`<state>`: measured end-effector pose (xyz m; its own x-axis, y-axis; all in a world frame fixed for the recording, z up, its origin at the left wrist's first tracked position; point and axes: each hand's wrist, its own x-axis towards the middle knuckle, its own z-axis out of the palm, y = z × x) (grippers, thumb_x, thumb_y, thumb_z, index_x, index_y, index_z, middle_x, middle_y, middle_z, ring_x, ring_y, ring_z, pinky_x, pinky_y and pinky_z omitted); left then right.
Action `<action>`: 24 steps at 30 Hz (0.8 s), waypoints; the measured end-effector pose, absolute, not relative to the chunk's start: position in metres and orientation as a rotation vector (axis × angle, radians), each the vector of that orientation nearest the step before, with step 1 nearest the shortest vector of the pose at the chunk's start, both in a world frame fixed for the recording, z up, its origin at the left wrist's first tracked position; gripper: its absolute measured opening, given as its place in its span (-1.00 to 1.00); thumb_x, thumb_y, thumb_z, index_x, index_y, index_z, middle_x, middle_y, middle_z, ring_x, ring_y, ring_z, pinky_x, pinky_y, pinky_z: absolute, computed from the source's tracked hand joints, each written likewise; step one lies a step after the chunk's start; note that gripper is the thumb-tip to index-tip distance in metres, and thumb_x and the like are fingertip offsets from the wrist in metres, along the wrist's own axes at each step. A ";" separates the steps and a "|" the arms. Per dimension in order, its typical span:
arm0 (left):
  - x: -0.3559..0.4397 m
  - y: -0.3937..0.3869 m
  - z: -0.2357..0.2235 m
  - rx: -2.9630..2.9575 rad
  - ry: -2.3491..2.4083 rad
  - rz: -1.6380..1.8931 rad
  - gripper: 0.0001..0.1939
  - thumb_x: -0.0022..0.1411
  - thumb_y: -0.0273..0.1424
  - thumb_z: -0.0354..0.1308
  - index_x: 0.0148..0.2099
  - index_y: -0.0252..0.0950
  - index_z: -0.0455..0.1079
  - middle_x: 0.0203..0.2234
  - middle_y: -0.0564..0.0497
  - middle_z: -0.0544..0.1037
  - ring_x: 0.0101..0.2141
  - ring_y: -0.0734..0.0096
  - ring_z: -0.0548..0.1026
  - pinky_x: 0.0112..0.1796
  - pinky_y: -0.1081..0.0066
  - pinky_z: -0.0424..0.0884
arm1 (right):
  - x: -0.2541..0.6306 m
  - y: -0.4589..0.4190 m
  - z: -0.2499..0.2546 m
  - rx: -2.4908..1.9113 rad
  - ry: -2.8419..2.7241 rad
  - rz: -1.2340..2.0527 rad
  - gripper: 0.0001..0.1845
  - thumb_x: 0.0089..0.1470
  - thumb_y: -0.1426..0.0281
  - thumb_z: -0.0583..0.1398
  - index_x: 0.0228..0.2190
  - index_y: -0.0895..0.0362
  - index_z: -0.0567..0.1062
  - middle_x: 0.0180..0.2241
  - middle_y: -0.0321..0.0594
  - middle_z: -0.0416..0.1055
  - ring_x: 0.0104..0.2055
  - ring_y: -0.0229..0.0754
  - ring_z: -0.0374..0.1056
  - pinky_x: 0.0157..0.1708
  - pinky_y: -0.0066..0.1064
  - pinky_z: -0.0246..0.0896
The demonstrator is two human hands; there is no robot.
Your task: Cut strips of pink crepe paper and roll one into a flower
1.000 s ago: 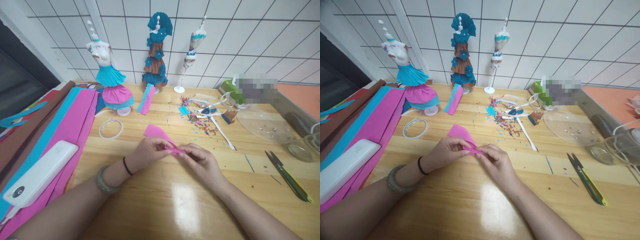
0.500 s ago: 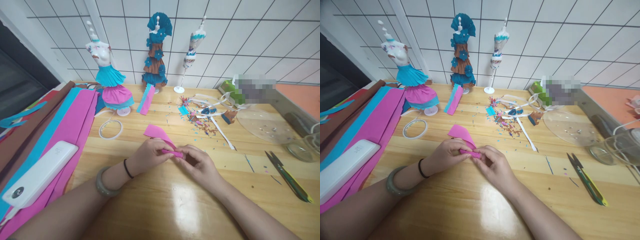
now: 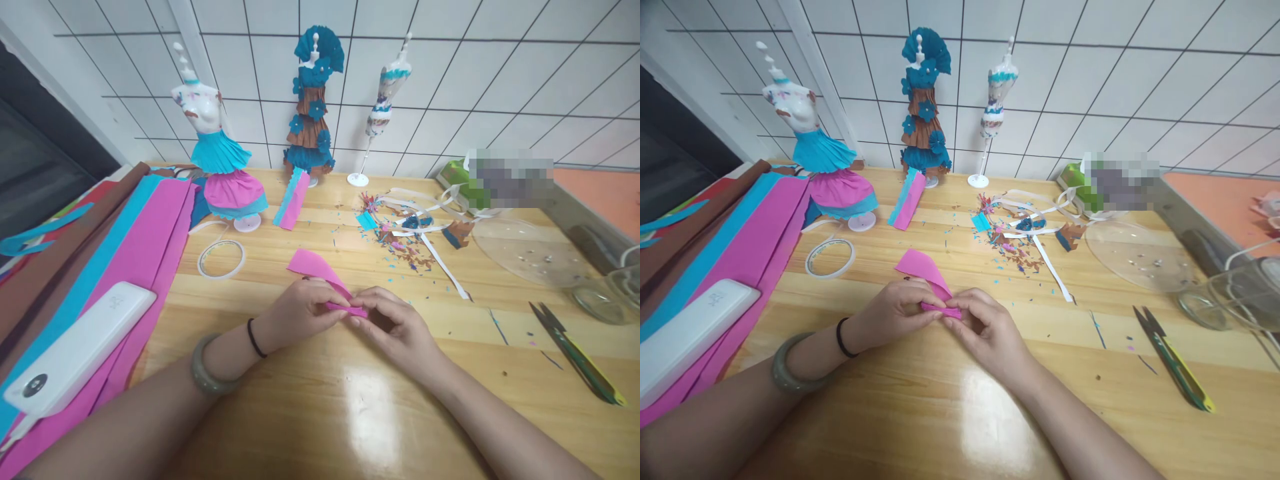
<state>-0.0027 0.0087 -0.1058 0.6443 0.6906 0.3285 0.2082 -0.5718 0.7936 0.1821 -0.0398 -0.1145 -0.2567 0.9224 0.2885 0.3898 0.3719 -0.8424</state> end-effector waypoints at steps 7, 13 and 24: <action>-0.002 0.009 -0.104 1.942 0.782 0.815 -0.88 0.08 -0.50 0.16 -0.28 -0.36 0.48 -0.36 -0.07 0.59 -0.35 0.43 0.51 -0.29 0.49 0.41 | 0.183 -0.041 -0.112 -1.174 -1.712 0.827 -0.88 0.05 0.38 0.17 -0.34 0.09 0.50 -0.35 -0.14 0.47 -0.29 -0.18 0.39 -0.30 -0.34 0.32; -0.003 0.009 -0.108 1.789 0.805 0.800 -0.88 0.09 -0.49 0.16 -0.29 -0.35 0.49 -0.36 -0.04 0.59 -0.33 0.42 0.52 -0.25 0.46 0.43 | 0.184 -0.044 -0.116 -1.246 -1.642 0.891 -0.84 0.04 0.33 0.19 -0.32 0.10 0.51 -0.34 -0.14 0.50 -0.31 -0.17 0.42 -0.32 -0.35 0.35; -0.003 0.009 -0.109 1.557 0.778 0.788 -0.87 0.06 -0.51 0.16 -0.28 -0.40 0.45 -0.33 -0.09 0.56 -0.29 0.38 0.50 -0.23 0.40 0.42 | 0.182 -0.045 -0.115 -1.272 -1.462 1.057 -0.78 -0.02 0.29 0.22 -0.32 0.15 0.53 -0.54 -0.23 0.46 -0.52 -0.27 0.34 -0.53 -0.45 0.31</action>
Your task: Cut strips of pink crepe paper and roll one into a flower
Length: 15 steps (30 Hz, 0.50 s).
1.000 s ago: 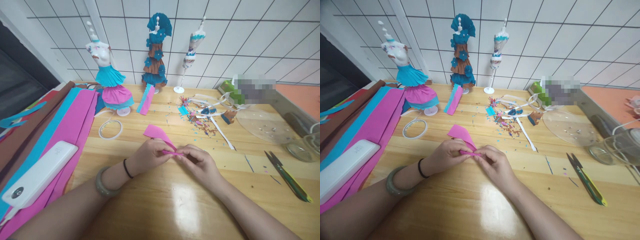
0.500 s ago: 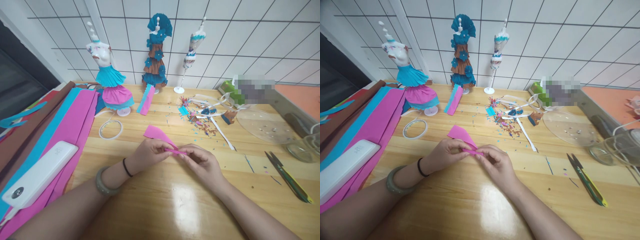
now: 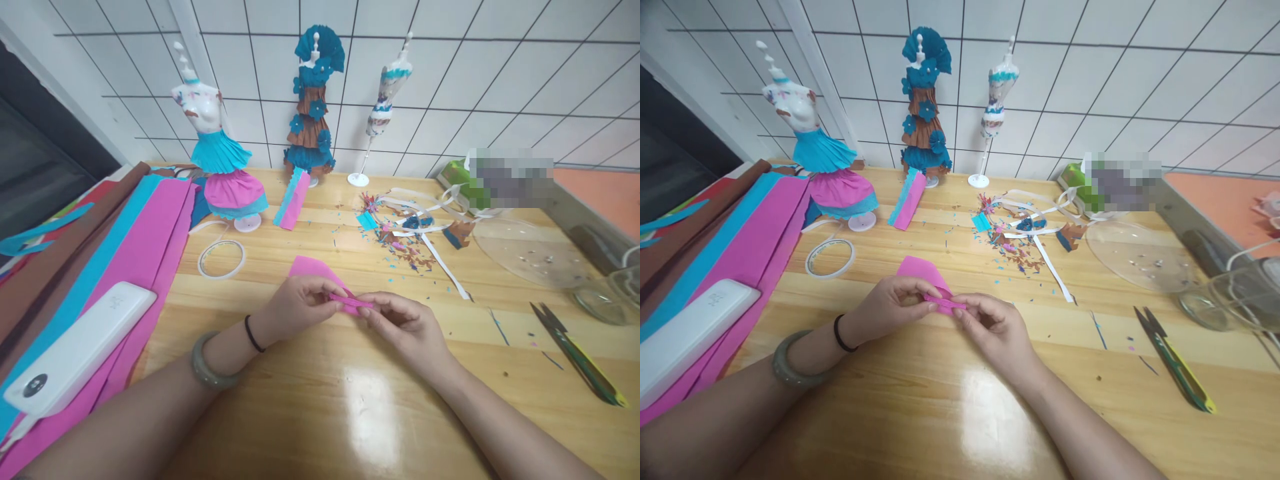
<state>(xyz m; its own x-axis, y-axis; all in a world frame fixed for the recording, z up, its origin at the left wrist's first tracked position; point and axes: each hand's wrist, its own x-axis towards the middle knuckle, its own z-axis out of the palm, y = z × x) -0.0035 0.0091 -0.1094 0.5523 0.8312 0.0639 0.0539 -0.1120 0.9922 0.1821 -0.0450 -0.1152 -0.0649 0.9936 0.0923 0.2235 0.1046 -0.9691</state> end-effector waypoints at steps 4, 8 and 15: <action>-0.005 0.010 -0.112 1.513 0.783 0.811 -0.87 0.04 -0.49 0.16 -0.30 -0.39 0.45 -0.37 -0.07 0.56 -0.35 0.42 0.50 -0.29 0.44 0.42 | 0.181 -0.044 -0.112 -1.261 -1.398 1.100 -0.77 -0.05 0.29 0.24 -0.33 0.16 0.54 -0.62 -0.27 0.44 -0.62 -0.31 0.31 -0.61 -0.49 0.28; -0.006 0.011 -0.113 1.463 0.746 0.821 -0.87 0.04 -0.50 0.15 -0.30 -0.36 0.46 -0.39 -0.02 0.57 -0.36 0.45 0.49 -0.29 0.47 0.40 | 0.182 -0.043 -0.110 -1.249 -1.379 1.115 -0.80 -0.06 0.29 0.25 -0.37 0.14 0.55 -0.64 -0.28 0.44 -0.63 -0.30 0.33 -0.60 -0.48 0.30; -0.007 0.012 -0.110 1.457 0.697 0.834 -0.85 0.05 -0.54 0.10 -0.29 -0.37 0.45 -0.37 -0.04 0.57 -0.32 0.44 0.49 -0.26 0.45 0.38 | 0.184 -0.043 -0.107 -1.254 -1.392 1.154 -0.82 -0.04 0.32 0.23 -0.36 0.13 0.55 -0.63 -0.29 0.46 -0.60 -0.31 0.35 -0.55 -0.50 0.30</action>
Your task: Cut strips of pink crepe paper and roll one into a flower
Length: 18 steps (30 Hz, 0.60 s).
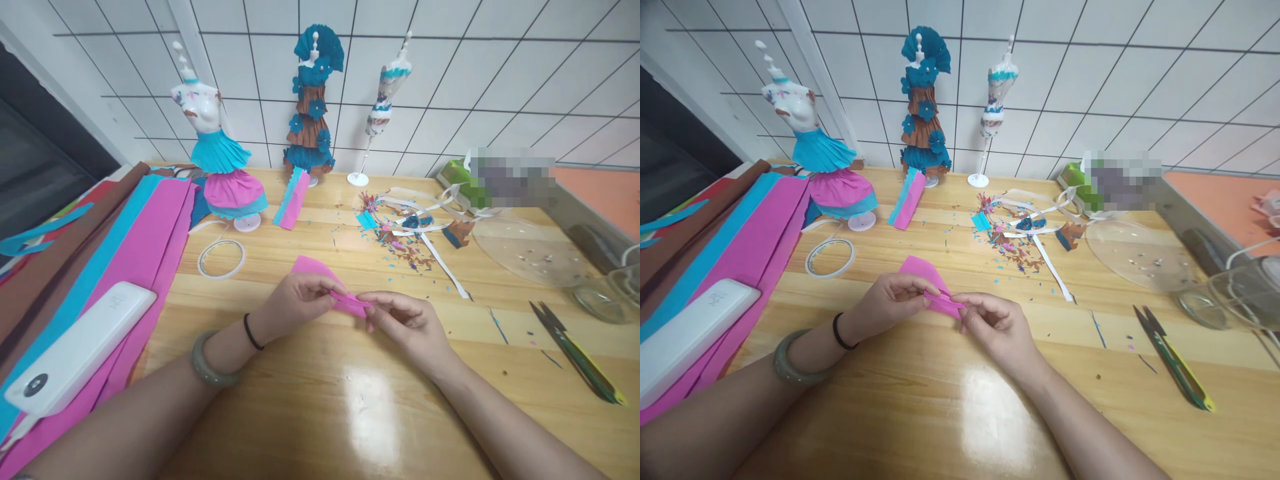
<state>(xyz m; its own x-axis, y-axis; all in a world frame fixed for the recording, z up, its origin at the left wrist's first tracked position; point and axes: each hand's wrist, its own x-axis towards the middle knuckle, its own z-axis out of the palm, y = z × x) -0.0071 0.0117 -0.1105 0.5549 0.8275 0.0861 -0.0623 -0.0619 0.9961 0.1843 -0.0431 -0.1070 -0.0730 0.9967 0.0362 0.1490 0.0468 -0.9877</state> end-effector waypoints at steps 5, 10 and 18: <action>-0.006 0.012 -0.110 1.472 0.699 0.833 -0.83 0.04 -0.56 0.08 -0.29 -0.37 0.45 -0.37 -0.05 0.57 -0.33 0.43 0.49 -0.28 0.45 0.38 | 0.185 -0.044 -0.106 -1.250 -1.395 1.197 -0.79 -0.05 0.31 0.23 -0.34 0.14 0.55 -0.58 -0.27 0.47 -0.54 -0.29 0.38 -0.50 -0.49 0.31; -0.007 0.011 -0.105 1.478 0.660 0.800 -0.82 0.06 -0.57 0.06 -0.27 -0.38 0.45 -0.36 -0.06 0.57 -0.29 0.40 0.50 -0.23 0.43 0.38 | 0.183 -0.042 -0.112 -1.272 -1.334 1.180 -0.85 -0.08 0.32 0.26 -0.43 0.14 0.54 -0.61 -0.29 0.45 -0.59 -0.31 0.33 -0.56 -0.50 0.26; -0.007 0.010 -0.106 1.528 0.740 0.752 -0.86 0.10 -0.41 0.14 -0.32 -0.39 0.44 -0.41 -0.06 0.55 -0.36 0.41 0.48 -0.33 0.46 0.38 | 0.183 -0.045 -0.118 -1.254 -1.462 1.083 -0.87 -0.01 0.34 0.21 -0.42 0.15 0.50 -0.52 -0.23 0.42 -0.50 -0.28 0.29 -0.48 -0.44 0.21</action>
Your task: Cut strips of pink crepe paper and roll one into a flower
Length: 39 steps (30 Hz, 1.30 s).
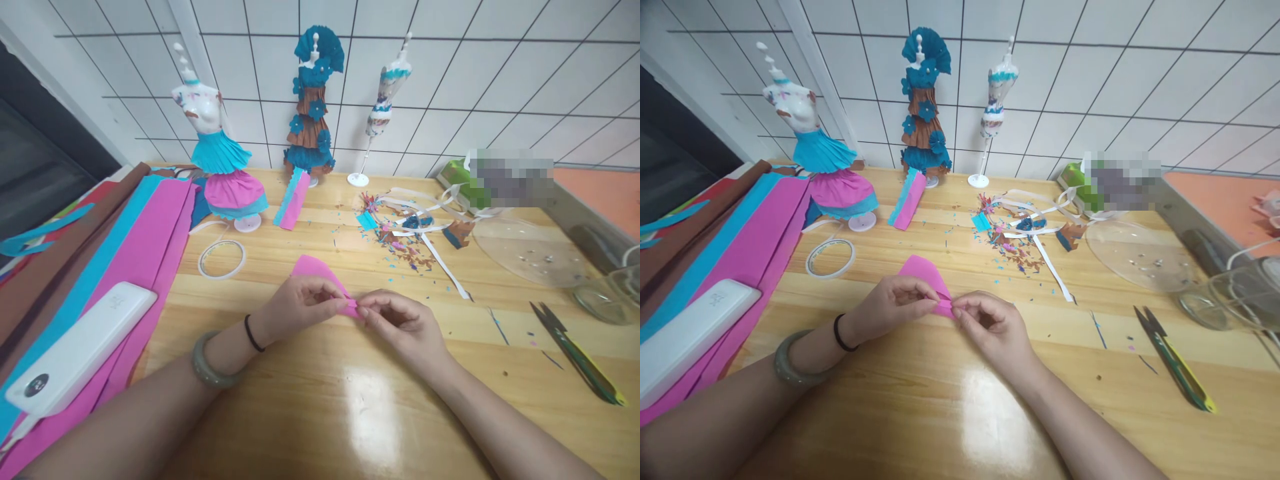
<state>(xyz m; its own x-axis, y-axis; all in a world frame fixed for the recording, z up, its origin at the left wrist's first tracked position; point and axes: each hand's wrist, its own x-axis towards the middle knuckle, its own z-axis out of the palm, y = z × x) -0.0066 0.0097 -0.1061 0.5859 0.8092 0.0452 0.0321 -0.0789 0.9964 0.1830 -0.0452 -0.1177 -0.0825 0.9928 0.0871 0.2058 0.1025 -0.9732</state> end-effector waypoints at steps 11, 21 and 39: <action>-0.003 0.005 -0.106 2.121 0.788 0.878 -0.83 0.07 -0.50 0.15 -0.22 -0.34 0.41 -0.35 -0.03 0.55 -0.33 0.44 0.48 -0.27 0.46 0.36 | 0.180 -0.046 -0.120 -1.261 -1.494 1.017 -0.87 -0.01 0.35 0.22 -0.37 0.12 0.41 -0.61 -0.36 0.27 -0.60 -0.35 0.16 -0.60 -0.51 0.09; -0.003 0.007 -0.108 2.208 0.765 0.877 -0.89 0.11 -0.43 0.15 -0.31 -0.34 0.46 -0.46 -0.04 0.55 -0.42 0.42 0.44 -0.33 0.41 0.33 | 0.180 -0.048 -0.114 -1.237 -1.730 0.704 -0.94 0.02 0.43 0.19 -0.38 0.13 0.46 -0.47 -0.22 0.45 -0.51 -0.31 0.30 -0.50 -0.47 0.22; -0.003 0.008 -0.111 2.260 0.704 0.900 -0.88 0.12 -0.49 0.11 -0.30 -0.32 0.47 -0.41 -0.05 0.56 -0.37 0.38 0.46 -0.29 0.37 0.33 | 0.179 -0.047 -0.117 -1.242 -1.698 0.729 -0.83 0.01 0.42 0.20 -0.28 0.15 0.43 -0.50 -0.26 0.38 -0.51 -0.30 0.29 -0.50 -0.46 0.24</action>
<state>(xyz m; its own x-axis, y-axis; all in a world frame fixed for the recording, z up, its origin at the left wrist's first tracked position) -0.0029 0.0076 -0.1106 0.6297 0.6549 0.4178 0.2480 -0.6792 0.6908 0.1793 -0.0470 -0.1169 -0.1091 0.9443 0.3104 0.4249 0.3266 -0.8442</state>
